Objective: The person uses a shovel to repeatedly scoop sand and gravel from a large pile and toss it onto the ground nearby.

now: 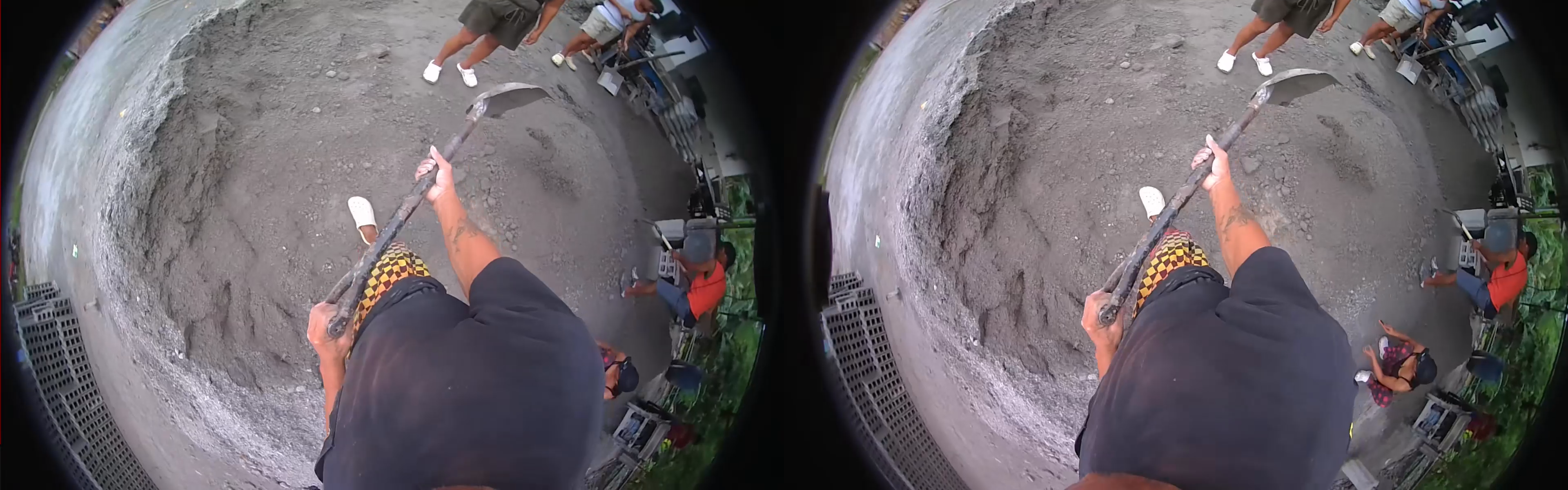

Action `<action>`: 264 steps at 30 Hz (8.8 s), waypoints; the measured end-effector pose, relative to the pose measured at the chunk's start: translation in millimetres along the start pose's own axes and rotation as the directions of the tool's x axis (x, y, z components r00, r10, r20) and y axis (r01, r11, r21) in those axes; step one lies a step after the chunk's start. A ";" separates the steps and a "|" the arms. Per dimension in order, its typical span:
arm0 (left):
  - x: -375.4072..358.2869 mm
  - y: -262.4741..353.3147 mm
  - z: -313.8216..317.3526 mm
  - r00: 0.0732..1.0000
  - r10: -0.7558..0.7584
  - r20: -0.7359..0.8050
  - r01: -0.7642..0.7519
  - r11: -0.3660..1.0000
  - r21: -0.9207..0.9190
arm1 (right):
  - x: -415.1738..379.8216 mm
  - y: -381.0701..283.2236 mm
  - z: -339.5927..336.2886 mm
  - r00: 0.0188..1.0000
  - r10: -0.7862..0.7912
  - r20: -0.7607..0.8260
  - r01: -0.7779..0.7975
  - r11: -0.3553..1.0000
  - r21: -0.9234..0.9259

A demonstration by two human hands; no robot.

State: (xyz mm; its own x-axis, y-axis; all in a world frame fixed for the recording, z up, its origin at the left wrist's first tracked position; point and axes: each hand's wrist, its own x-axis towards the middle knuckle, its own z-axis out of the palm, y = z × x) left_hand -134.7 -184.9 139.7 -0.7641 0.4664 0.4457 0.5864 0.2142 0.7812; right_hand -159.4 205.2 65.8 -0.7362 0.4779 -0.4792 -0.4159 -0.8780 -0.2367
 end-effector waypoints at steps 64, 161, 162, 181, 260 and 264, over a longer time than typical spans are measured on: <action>35.7 -1.8 -102.6 0.292 -0.955 0.055 -0.072 -0.080 -0.994 | -54.2 421.8 -12.8 0.600 0.763 -0.240 -0.730 0.399 -0.556; 354.4 181.9 366.7 0.504 -0.214 0.836 0.817 0.432 -0.382 | 119.8 -406.5 -26.8 0.567 -0.551 -0.612 0.243 0.822 -0.516; 358.9 211.3 374.4 0.458 -0.068 0.886 0.803 0.459 -0.380 | 98.6 -420.4 -20.8 0.651 -0.457 -0.607 0.193 0.872 -0.449; 283.9 167.9 162.9 0.541 -0.813 0.216 0.827 0.469 -0.309 | 169.8 56.3 -52.1 0.585 0.657 -0.476 -0.809 0.518 -0.278; 248.5 -184.6 29.1 -0.413 -0.631 -0.657 0.803 0.088 -0.589 | 422.3 436.2 -0.1 0.565 0.409 -0.716 -0.823 0.216 -0.526; 231.5 -172.5 60.6 -0.569 -0.519 -0.638 0.725 0.051 -0.687 | 411.0 415.3 -20.6 0.520 0.397 -0.757 -0.841 0.084 -0.534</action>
State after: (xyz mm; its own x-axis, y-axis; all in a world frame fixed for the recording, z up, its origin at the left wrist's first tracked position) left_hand -396.5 -61.9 81.7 -0.0409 -0.9242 -0.3798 -0.7088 -0.2411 0.6629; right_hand -623.8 36.5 -246.9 -0.1438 -0.1193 -0.9824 0.8697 -0.4889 -0.0679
